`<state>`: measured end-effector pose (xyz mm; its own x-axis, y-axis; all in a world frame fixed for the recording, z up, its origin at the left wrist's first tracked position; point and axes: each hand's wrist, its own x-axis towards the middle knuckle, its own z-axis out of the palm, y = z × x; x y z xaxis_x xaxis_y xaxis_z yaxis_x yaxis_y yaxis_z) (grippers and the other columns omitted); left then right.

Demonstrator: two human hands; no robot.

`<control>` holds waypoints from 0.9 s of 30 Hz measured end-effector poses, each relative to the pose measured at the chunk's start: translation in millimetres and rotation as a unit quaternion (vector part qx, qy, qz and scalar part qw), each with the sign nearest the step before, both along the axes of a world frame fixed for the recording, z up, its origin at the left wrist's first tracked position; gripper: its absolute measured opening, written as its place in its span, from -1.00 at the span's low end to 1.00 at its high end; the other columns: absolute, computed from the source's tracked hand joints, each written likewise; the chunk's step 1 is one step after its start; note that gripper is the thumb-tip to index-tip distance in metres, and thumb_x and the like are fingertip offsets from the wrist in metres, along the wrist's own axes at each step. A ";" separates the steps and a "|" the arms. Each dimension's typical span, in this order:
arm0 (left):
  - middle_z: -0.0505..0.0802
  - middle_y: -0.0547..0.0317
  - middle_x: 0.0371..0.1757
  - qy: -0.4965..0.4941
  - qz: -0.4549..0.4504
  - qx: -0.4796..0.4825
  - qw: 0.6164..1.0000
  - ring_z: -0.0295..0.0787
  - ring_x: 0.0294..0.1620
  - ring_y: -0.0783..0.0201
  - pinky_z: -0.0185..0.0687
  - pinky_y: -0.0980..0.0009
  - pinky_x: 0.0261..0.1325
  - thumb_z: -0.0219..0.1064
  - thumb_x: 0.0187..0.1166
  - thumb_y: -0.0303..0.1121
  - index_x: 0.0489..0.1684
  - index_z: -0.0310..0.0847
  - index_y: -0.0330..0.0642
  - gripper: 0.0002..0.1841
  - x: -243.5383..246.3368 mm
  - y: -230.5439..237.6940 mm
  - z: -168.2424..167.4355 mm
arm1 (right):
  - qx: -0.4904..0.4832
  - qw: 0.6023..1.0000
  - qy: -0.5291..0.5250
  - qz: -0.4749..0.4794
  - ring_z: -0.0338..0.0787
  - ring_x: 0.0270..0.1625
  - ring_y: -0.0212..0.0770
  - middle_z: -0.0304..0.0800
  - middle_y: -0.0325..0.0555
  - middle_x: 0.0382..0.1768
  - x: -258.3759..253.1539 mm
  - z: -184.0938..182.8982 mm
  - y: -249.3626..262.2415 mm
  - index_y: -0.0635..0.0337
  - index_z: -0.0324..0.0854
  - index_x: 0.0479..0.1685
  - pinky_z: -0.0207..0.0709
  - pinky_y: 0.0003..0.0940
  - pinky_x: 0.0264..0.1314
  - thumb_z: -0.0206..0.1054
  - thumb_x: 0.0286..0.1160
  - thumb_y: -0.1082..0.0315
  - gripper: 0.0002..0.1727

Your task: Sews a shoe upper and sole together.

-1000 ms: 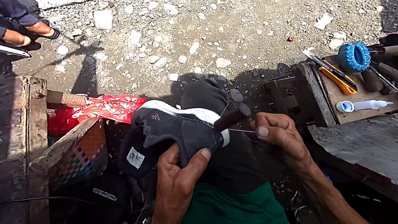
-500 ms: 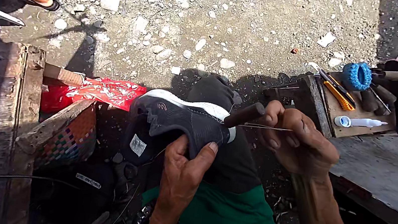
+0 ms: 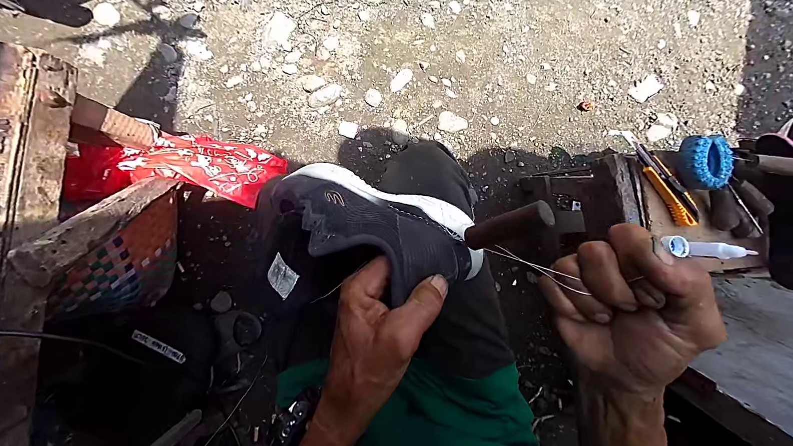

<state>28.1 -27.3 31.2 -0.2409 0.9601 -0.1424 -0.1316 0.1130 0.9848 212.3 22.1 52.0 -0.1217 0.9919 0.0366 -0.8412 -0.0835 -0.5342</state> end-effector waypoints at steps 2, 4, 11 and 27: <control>0.89 0.24 -0.31 -0.003 -0.003 0.001 1.000 0.86 -0.22 0.44 0.80 0.50 -0.09 0.34 0.36 -0.55 -0.25 0.76 -0.28 -0.89 -0.2 0.8 -0.3 | -0.004 1.000 0.001 -0.003 0.32 -0.74 -0.54 0.30 -0.47 -0.78 0.2 0.9 -1.8 0.01 0.50 -0.65 0.16 -0.64 -0.66 0.25 0.58 0.28 -0.67; 0.89 0.24 -0.32 -0.007 0.003 -0.001 1.000 0.86 -0.23 0.44 0.80 0.49 -0.09 0.34 0.35 -0.55 -0.26 0.75 -0.28 -0.89 0.3 0.9 -0.6 | -0.008 1.000 0.002 0.002 0.32 -0.75 -0.55 0.29 -0.48 -0.78 -1.2 -0.2 -2.7 0.01 0.50 -0.64 0.15 -0.65 -0.67 0.25 0.59 0.29 -0.67; 0.89 0.26 -0.31 0.014 -0.007 0.002 1.000 0.85 -0.22 0.44 0.80 0.50 -0.09 0.34 0.38 -0.51 -0.25 0.76 -0.24 -0.89 -6.9 3.0 -0.7 | 0.056 0.956 -0.267 0.103 0.56 -0.64 -0.58 0.65 -0.46 -0.64 35.5 -41.1 13.1 0.06 0.76 -0.43 0.45 -0.64 -0.56 0.15 0.77 -0.04 -0.51; 0.89 0.26 -0.29 0.025 -0.014 0.018 0.999 0.86 -0.19 0.43 0.81 0.49 -0.05 0.33 0.37 -0.51 -0.23 0.75 -0.22 -0.88 -7.8 1.1 -1.5 | 0.130 0.870 -0.441 0.177 0.62 -0.47 -0.56 0.76 -0.35 -0.39 33.4 -68.6 50.0 0.11 0.72 -0.27 0.50 -0.63 -0.43 0.24 0.62 0.25 -0.80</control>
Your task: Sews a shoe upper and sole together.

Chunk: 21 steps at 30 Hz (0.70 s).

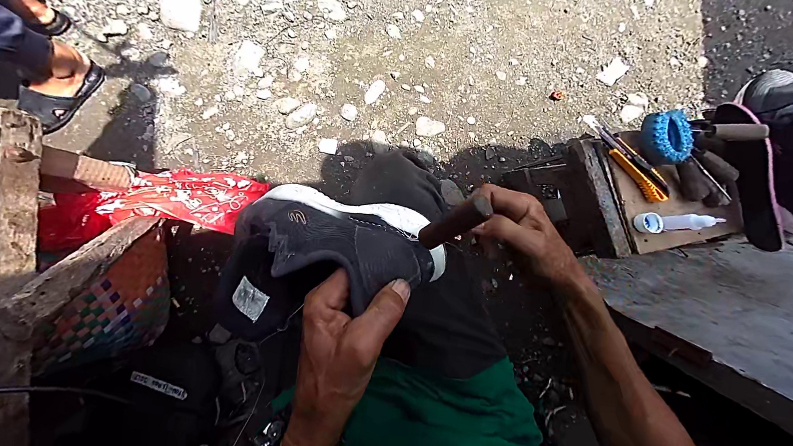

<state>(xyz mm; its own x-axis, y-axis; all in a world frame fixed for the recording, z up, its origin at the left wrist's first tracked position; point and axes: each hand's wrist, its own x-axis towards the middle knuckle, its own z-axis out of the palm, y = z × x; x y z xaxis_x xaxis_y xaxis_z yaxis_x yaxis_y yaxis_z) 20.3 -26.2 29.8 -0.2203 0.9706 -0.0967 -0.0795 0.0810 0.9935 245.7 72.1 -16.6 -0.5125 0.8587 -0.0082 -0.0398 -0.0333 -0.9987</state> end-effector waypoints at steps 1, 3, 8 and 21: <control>0.89 0.27 -0.29 0.000 0.002 -0.001 1.000 0.86 -0.19 0.44 0.81 0.49 -0.05 0.33 0.36 -0.51 -0.24 0.75 -0.22 -0.88 0.6 -0.2 -0.3 | -0.043 0.998 0.050 0.019 0.60 -0.52 -0.60 0.73 -0.41 -0.47 11.6 7.2 -3.3 0.02 0.69 -0.31 0.47 -0.66 -0.47 0.22 0.66 0.19 -0.78; 0.89 0.28 -0.29 0.001 0.002 -0.001 1.000 0.86 -0.21 0.44 0.81 0.49 -0.07 0.34 0.36 -0.51 -0.24 0.75 -0.22 -0.88 1.0 -0.3 -0.9 | -0.080 0.989 0.120 0.026 0.49 -0.58 -0.65 0.55 -0.52 -0.61 31.9 21.2 -10.5 -0.07 0.68 -0.42 0.35 -0.70 -0.51 0.26 0.63 0.12 -0.75; 0.89 0.29 -0.30 -0.001 0.003 0.001 1.000 0.86 -0.21 0.46 0.80 0.51 -0.07 0.35 0.35 -0.51 -0.26 0.75 -0.21 -0.89 2.5 -1.4 -1.9 | -0.069 0.988 0.135 0.022 0.37 -0.60 -0.69 0.39 -0.62 -0.66 30.3 30.2 -18.2 -0.14 0.58 -0.54 0.23 -0.74 -0.52 0.27 0.65 0.05 -0.67; 0.89 0.26 -0.30 -0.003 0.022 -0.008 1.000 0.86 -0.20 0.44 0.80 0.49 -0.06 0.32 0.34 -0.52 -0.26 0.75 -0.24 -0.88 1.2 1.1 -2.9 | -0.111 0.871 0.454 -0.150 0.41 -0.70 -0.49 0.37 -0.42 -0.73 9.1 80.1 -27.4 0.07 0.59 -0.53 0.29 -0.61 -0.63 0.15 0.73 0.13 -0.60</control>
<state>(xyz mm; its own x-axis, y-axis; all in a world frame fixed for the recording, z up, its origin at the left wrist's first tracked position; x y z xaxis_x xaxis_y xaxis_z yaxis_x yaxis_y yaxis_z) 21.5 -25.1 26.9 -0.2612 0.9585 -0.1145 -0.0897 0.0940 0.9915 254.8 44.7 63.6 -0.1472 0.9839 0.1014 -0.8506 -0.0735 -0.5207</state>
